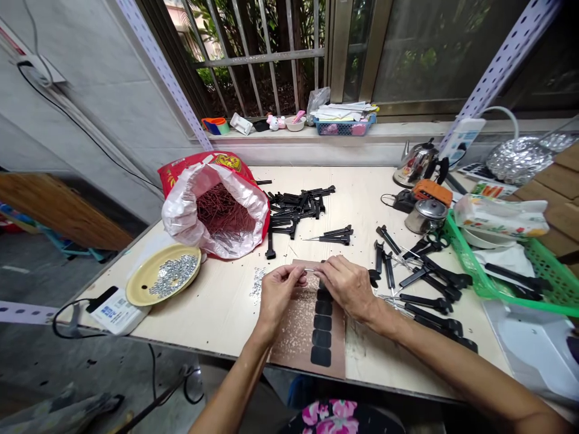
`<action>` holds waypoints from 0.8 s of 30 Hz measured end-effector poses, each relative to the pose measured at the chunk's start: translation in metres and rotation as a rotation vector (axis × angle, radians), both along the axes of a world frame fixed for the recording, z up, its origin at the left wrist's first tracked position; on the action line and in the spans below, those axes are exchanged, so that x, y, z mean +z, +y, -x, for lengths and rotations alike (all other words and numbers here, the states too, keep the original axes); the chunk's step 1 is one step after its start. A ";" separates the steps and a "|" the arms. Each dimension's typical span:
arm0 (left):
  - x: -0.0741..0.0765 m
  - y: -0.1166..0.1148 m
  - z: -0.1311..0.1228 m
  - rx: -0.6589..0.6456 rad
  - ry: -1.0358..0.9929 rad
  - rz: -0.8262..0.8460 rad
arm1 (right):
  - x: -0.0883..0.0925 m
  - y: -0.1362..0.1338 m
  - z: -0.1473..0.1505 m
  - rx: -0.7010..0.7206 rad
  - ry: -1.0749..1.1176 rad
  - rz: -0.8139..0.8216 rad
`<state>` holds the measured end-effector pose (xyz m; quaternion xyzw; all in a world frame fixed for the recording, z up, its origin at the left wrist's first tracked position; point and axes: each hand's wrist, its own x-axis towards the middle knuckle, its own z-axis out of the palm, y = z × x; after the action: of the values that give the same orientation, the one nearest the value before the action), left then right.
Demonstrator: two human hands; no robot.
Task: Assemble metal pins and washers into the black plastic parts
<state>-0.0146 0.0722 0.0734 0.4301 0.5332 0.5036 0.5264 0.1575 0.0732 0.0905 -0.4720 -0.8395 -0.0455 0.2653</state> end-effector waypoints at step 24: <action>-0.055 -0.007 -0.003 -0.277 1.182 -0.546 | -0.049 0.018 -0.052 -0.059 -0.046 0.232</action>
<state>-0.0118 0.0651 0.0188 0.8163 0.5253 0.2277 0.0771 0.2091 0.0915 0.0410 -0.5229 -0.8307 0.0330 0.1880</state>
